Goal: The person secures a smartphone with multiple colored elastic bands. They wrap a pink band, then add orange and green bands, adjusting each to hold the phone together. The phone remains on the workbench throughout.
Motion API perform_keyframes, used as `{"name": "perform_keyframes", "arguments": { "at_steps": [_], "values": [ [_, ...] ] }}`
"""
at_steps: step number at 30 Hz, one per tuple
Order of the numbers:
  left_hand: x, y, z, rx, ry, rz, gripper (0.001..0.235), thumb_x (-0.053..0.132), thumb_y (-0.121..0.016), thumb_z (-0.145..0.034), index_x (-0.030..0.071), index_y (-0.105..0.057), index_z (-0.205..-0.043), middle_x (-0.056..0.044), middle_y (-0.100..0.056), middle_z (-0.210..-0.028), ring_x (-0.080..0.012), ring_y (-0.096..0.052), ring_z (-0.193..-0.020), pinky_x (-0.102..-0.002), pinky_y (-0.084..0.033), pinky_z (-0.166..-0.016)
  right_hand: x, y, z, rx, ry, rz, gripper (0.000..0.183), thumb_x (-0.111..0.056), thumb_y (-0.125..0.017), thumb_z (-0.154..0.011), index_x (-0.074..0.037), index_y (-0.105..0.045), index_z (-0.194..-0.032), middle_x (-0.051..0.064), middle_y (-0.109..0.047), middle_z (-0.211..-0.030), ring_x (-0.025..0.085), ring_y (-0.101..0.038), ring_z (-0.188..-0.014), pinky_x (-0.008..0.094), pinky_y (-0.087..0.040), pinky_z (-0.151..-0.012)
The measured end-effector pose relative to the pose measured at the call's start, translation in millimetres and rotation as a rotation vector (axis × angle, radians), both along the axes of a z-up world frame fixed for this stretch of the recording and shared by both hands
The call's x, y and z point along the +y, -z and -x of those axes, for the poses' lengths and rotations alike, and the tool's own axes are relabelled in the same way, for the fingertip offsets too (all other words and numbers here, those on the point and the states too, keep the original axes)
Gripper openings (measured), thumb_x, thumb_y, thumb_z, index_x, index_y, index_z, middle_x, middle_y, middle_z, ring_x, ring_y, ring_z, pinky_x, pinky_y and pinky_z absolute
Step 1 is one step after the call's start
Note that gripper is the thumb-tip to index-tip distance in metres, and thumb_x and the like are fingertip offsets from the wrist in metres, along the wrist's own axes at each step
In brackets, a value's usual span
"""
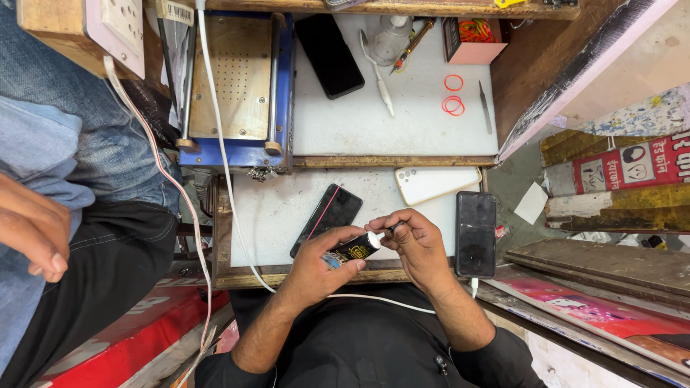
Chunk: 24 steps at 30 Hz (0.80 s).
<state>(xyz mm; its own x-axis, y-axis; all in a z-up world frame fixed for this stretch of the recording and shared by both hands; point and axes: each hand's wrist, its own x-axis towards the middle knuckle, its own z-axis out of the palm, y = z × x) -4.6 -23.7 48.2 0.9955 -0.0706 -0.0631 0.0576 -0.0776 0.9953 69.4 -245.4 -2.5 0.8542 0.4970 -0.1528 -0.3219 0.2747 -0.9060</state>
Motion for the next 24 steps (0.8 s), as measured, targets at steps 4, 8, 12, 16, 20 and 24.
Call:
{"name": "perform_keyframes", "arguments": {
  "at_steps": [4,8,12,16,20,24],
  "values": [
    [0.9,1.8,0.8,-0.026,0.001,0.002,0.05,0.01,-0.081,-0.083,0.006,-0.065,-0.13,-0.009,-0.075,-0.12,-0.0172,-0.071,-0.113,-0.031,-0.055,-0.098,-1.2,2.2,0.9,0.001,-0.006,0.025,0.032,-0.035,-0.061,-0.103,-0.006,-0.061,-0.115,0.015,-0.073,-0.118,0.02,-0.069,-0.111,0.031,-0.056,-0.088],
    [2.0,2.7,1.0,-0.02,0.004,0.007,0.05,0.011,-0.081,-0.083,0.006,-0.065,-0.13,-0.009,-0.075,-0.12,-0.0175,-0.071,-0.113,-0.031,-0.055,-0.098,-1.4,3.6,1.5,0.011,-0.007,0.002,0.031,-0.035,-0.061,-0.103,-0.007,-0.061,-0.115,0.014,-0.073,-0.119,0.02,-0.069,-0.112,0.032,-0.056,-0.088],
    [3.0,3.3,0.8,0.014,0.016,0.009,0.05,0.012,-0.081,-0.084,0.006,-0.065,-0.131,-0.009,-0.075,-0.121,-0.0178,-0.071,-0.113,-0.032,-0.056,-0.098,-1.2,4.1,1.6,-0.001,-0.013,0.014,0.032,-0.036,-0.061,-0.103,-0.007,-0.061,-0.115,0.015,-0.073,-0.118,0.021,-0.07,-0.112,0.033,-0.058,-0.089],
    [3.2,5.0,1.0,-0.027,0.015,0.001,0.05,0.012,-0.081,-0.084,0.005,-0.065,-0.131,-0.01,-0.074,-0.122,-0.0188,-0.071,-0.115,-0.032,-0.055,-0.099,-0.9,3.5,1.5,-0.02,-0.012,0.034,0.033,-0.036,-0.061,-0.103,-0.006,-0.061,-0.115,0.015,-0.073,-0.118,0.021,-0.07,-0.112,0.032,-0.057,-0.088],
    [3.5,5.8,1.4,-0.007,0.015,0.02,0.05,0.012,-0.081,-0.084,0.006,-0.065,-0.131,-0.01,-0.074,-0.124,-0.0188,-0.071,-0.115,-0.032,-0.056,-0.099,-1.2,-0.5,1.2,-0.074,-0.01,0.109,0.035,-0.038,-0.059,-0.102,-0.006,-0.06,-0.115,0.015,-0.073,-0.118,0.022,-0.071,-0.112,0.033,-0.059,-0.088],
    [4.8,3.9,1.3,0.015,0.01,-0.005,0.051,0.011,-0.081,-0.083,0.006,-0.065,-0.13,-0.01,-0.075,-0.123,-0.0183,-0.072,-0.114,-0.032,-0.056,-0.098,-2.2,-6.0,1.2,-0.177,-0.005,0.22,0.038,-0.04,-0.058,-0.103,-0.004,-0.061,-0.115,0.015,-0.075,-0.115,0.023,-0.074,-0.11,0.035,-0.062,-0.089]
  ]
}}
